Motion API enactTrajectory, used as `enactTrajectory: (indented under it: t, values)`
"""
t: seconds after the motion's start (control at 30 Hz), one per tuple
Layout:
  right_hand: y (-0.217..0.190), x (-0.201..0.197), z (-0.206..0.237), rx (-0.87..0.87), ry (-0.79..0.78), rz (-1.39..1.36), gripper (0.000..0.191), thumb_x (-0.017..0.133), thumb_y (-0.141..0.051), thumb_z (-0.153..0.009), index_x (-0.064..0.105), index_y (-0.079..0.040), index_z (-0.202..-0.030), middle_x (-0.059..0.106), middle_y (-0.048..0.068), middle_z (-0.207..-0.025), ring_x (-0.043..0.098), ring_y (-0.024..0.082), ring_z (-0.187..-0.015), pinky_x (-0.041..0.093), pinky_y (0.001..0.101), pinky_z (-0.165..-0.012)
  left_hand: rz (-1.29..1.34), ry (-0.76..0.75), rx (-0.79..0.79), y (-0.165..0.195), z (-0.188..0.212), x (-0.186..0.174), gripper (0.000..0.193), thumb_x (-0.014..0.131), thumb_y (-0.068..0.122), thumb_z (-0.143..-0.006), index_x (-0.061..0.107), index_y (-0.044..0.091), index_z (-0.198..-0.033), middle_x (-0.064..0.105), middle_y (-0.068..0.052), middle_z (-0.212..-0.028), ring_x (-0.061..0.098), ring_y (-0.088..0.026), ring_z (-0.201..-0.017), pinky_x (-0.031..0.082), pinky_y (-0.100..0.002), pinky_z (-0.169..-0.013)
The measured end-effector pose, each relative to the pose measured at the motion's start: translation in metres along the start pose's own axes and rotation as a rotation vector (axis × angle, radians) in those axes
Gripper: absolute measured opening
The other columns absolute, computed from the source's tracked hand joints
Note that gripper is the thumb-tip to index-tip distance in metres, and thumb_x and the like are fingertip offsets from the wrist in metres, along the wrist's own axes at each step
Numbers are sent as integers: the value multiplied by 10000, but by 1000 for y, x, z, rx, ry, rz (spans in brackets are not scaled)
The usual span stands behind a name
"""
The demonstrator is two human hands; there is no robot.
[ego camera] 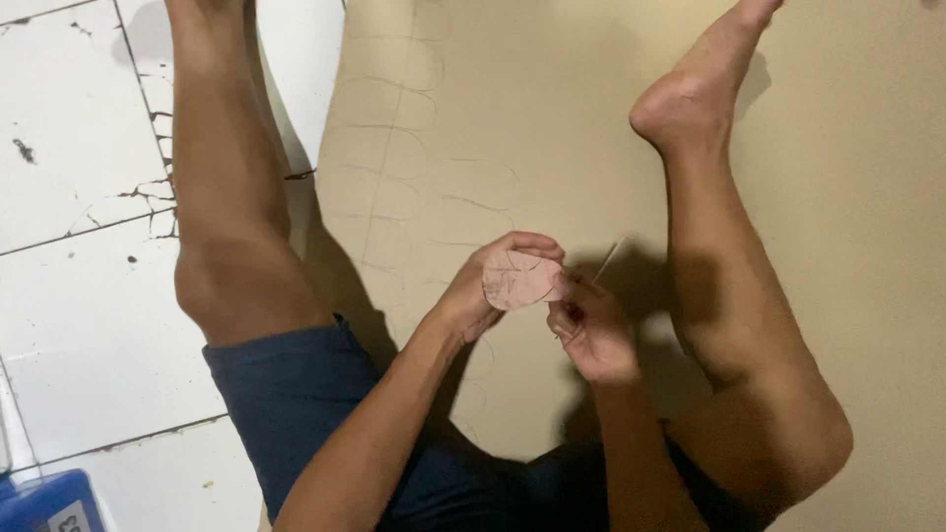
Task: The person sits on the floor and traces around pink sandal-shaped templates onto a large sheet of cardboard using a pen, repositioning the templates repeatedly to draw outlines. They then pick up scissors and begin cutting the cardboard sheet along the drawn outlines.
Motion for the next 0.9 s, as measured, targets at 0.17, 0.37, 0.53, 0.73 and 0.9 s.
enactTrajectory:
  t: [0.17, 0.37, 0.53, 0.73, 0.9]
  values:
    - [22, 47, -67, -101, 182, 130, 153, 632, -194, -992, 632, -67, -909, 589, -5, -710, 423, 96, -492, 308, 263, -439, 235, 350, 45, 67, 11, -53, 486, 356, 368, -1043, 538, 20, -1330, 693, -164, -1229, 702, -252, -1093, 587, -427, -930]
    - [48, 159, -134, -164, 14, 435, 232, 602, -235, -1056, 626, -31, -951, 440, -12, -633, 363, 68, -515, 265, 247, -459, 116, 542, 344, 138, 29, -103, 423, 470, 261, -1045, 560, -50, -1316, 675, -183, -1202, 698, -282, -1107, 596, -451, -989]
    - [52, 281, -155, -21, -116, 215, 198, 632, -173, -950, 662, 1, -1040, 537, 20, -706, 400, 86, -503, 277, 262, -451, 240, 649, 525, 208, 79, -123, 375, 483, 266, -1029, 591, -27, -1238, 689, -163, -1180, 703, -275, -1070, 592, -455, -937]
    - [49, 296, -130, 4, -279, 445, 182, 694, -191, -973, 652, -14, -980, 481, -18, -631, 398, 71, -497, 279, 252, -462, 130, 703, 672, 214, 109, -131, 347, 497, 327, -1049, 626, 34, -1182, 704, -108, -1124, 702, -204, -1012, 576, -366, -864]
    - [13, 211, -121, 2, -117, 518, 222, 724, -159, -912, 691, 16, -1045, 506, -37, -642, 378, 51, -496, 251, 243, -442, 86, 753, 492, 147, 45, -111, 292, 528, 268, -1016, 639, 21, -1126, 711, -92, -1042, 705, -203, -929, 587, -364, -799]
Point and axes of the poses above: each hand's wrist, its own z-axis away from the middle knuckle, its own x-axis out of the palm, y = z × x, the point moved 1 cm from there along -z, towards the middle knuckle
